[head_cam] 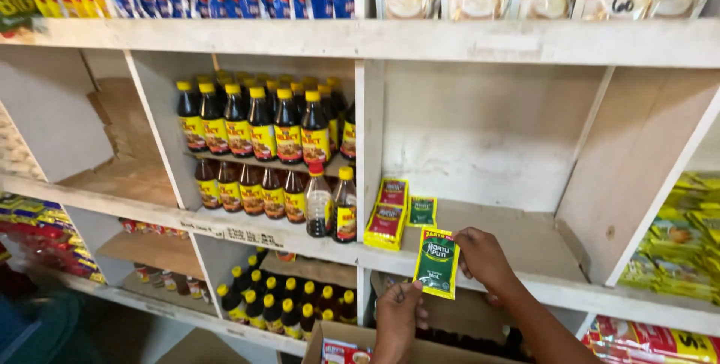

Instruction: Organizing and placing small seasoning packets from a box onto grocery store shelves.

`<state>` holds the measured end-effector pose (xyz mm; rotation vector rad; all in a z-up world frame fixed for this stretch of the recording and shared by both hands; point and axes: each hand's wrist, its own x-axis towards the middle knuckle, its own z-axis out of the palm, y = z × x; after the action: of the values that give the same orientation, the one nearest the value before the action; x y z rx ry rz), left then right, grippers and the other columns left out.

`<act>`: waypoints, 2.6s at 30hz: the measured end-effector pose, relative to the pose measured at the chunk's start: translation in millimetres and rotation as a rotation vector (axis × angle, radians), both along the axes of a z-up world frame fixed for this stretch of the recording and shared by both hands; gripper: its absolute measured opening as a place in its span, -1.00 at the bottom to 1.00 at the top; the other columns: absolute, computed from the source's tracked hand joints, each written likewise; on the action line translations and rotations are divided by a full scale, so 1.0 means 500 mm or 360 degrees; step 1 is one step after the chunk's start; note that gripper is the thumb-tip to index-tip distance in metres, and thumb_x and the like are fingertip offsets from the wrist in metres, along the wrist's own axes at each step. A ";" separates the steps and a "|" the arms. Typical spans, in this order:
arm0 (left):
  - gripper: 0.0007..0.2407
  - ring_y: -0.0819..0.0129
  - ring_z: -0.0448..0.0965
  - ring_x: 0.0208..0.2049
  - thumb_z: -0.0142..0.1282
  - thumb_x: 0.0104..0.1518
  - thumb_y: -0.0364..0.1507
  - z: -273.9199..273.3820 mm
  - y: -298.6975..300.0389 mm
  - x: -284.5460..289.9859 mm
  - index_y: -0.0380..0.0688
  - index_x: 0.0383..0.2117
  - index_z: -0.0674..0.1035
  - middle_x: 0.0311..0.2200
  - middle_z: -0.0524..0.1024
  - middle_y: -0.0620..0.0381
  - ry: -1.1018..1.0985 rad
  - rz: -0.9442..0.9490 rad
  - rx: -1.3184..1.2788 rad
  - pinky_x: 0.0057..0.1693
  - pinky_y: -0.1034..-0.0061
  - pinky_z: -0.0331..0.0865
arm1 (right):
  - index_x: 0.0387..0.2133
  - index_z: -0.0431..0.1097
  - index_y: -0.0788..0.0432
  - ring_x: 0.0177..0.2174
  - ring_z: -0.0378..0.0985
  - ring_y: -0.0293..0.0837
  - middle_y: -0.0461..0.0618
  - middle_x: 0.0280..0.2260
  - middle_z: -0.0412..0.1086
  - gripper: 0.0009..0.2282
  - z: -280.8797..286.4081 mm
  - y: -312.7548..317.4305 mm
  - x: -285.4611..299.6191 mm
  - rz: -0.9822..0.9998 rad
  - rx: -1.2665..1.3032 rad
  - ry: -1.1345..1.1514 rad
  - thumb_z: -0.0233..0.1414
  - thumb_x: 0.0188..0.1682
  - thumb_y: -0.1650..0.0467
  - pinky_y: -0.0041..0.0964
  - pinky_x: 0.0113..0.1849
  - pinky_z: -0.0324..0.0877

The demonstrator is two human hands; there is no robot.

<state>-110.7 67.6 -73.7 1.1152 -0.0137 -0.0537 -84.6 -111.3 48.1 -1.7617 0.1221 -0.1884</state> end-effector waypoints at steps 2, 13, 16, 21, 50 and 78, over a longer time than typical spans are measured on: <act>-0.77 0.50 0.45 -0.68 0.22 0.20 -0.32 0.014 -0.009 0.033 -0.28 -0.42 0.57 -0.60 0.50 0.20 -0.0008 0.0020 0.0005 -0.57 0.56 0.31 | -0.27 0.49 0.36 -0.74 0.28 -0.19 0.04 -0.67 0.36 -0.74 -0.004 -0.015 0.052 0.0004 -0.0089 0.0022 -0.01 0.08 0.34 -0.25 -0.66 0.19; -0.67 0.47 0.46 -0.78 0.23 0.20 -0.28 0.057 -0.039 0.126 -0.35 -0.57 0.60 -0.69 0.53 0.10 0.0037 0.0337 0.0337 -0.60 0.53 0.32 | -0.27 0.50 0.38 -0.72 0.33 -0.16 0.06 -0.65 0.38 -0.73 -0.086 -0.046 0.253 0.0066 -0.0079 0.0149 0.02 0.07 0.34 -0.22 -0.64 0.27; -0.70 0.27 0.45 -0.75 0.20 0.23 -0.32 0.077 -0.037 0.107 -0.39 -0.52 0.57 -0.70 0.50 0.06 0.0115 0.0338 0.0257 -0.55 0.39 0.30 | -0.28 0.48 0.36 -0.73 0.33 -0.13 0.08 -0.65 0.37 -0.75 -0.106 -0.038 0.276 0.0105 -0.0077 0.0178 0.02 0.06 0.34 -0.21 -0.64 0.27; -0.87 -0.09 0.53 -0.21 0.16 0.17 -0.39 0.119 -0.018 0.055 -0.18 -0.41 0.64 -0.37 0.60 -0.05 -0.0939 0.0692 0.1560 -0.09 0.11 0.41 | -0.29 0.49 0.36 -0.70 0.43 -0.11 0.10 -0.59 0.47 -0.74 -0.123 -0.016 0.296 -0.0025 -0.0236 0.0172 0.00 0.07 0.33 -0.18 -0.62 0.35; -0.69 -0.14 0.35 -0.09 0.06 0.15 -0.27 0.126 -0.096 0.069 -0.40 -0.40 0.54 -0.31 0.42 -0.26 -0.1229 0.0665 0.2216 0.21 0.03 0.10 | -0.15 0.56 0.06 -0.10 0.49 0.10 0.15 -0.10 0.38 -0.72 -0.073 0.036 0.219 -0.0018 -0.1389 -0.0146 0.12 -0.02 0.19 -0.08 -0.06 0.41; -0.75 -0.18 0.34 -0.01 0.03 0.19 -0.32 0.090 -0.104 0.085 -0.36 -0.33 0.51 -0.23 0.40 -0.27 -0.1226 0.0734 0.2311 0.26 -0.02 0.07 | -0.16 0.57 0.01 -0.03 0.39 0.10 0.07 -0.08 0.43 -0.78 -0.090 0.033 0.235 0.0045 -0.1669 -0.0308 0.10 -0.02 0.27 -0.06 0.04 0.33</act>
<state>-68.3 15.8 -28.6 2.4916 -0.4661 0.9170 32.7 -94.7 2.9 -2.7677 -0.1815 -0.4561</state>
